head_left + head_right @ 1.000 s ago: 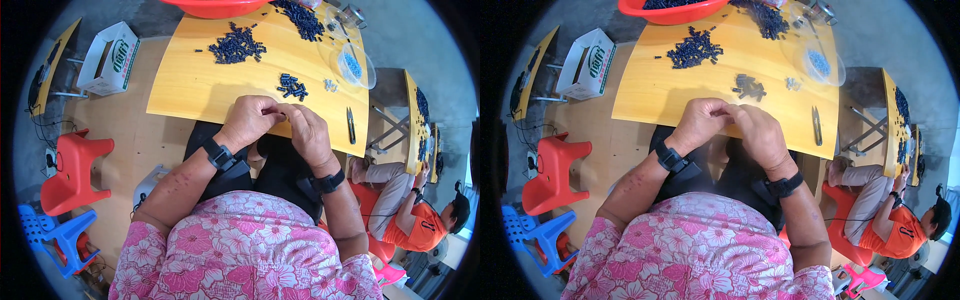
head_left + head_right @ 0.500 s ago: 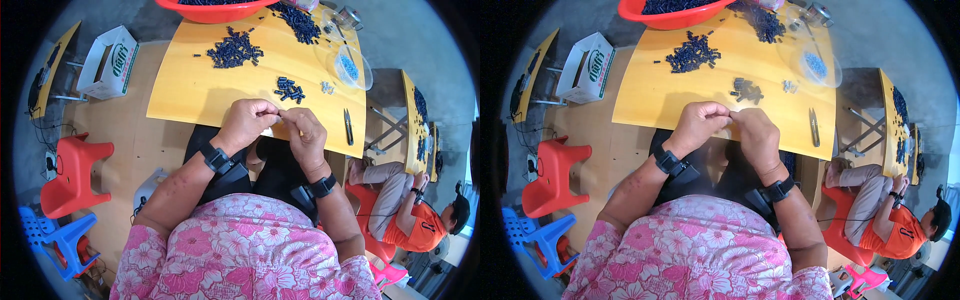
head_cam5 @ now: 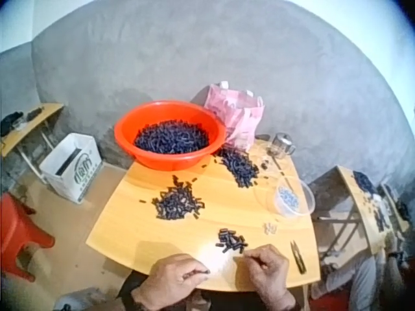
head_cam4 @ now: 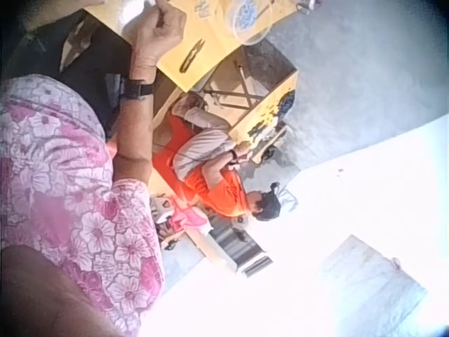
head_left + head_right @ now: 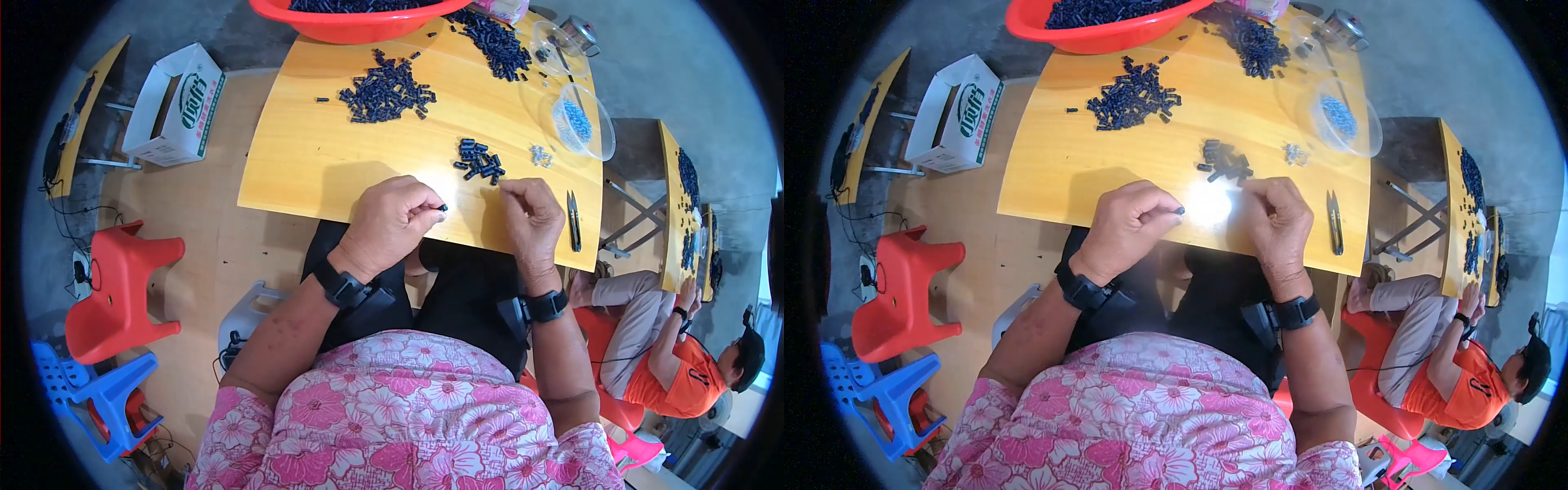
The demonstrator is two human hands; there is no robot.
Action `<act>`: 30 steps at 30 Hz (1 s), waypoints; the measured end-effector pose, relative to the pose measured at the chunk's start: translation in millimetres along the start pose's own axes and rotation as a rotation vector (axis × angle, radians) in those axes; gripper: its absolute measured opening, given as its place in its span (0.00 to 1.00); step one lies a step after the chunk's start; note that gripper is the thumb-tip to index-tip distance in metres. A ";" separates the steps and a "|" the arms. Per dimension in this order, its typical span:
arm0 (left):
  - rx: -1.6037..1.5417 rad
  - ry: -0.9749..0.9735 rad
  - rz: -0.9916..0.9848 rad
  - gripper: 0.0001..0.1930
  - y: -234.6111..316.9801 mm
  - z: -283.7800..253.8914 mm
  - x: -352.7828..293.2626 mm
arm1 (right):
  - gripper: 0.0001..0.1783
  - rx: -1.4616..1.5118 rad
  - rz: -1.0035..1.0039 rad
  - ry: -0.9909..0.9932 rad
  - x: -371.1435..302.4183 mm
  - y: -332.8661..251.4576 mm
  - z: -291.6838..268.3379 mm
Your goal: Assembling small black plastic components by hand at a workstation.
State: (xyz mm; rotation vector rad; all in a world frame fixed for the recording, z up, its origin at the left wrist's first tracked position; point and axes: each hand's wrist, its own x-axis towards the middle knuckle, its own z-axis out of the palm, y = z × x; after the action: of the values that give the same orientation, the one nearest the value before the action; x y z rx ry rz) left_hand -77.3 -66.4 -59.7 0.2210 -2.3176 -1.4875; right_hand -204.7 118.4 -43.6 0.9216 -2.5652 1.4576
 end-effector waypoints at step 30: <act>-0.068 -0.044 -0.039 0.04 -4.6 -6.4 5.9 | 0.09 -0.423 -0.288 -0.240 95.3 -36.8 93.1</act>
State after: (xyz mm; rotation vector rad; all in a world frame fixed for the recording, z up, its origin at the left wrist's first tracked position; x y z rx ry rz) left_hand -80.5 -75.7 -60.1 0.2186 -2.3042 -1.6025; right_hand -241.7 -14.5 -36.1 1.3796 -2.5977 0.7307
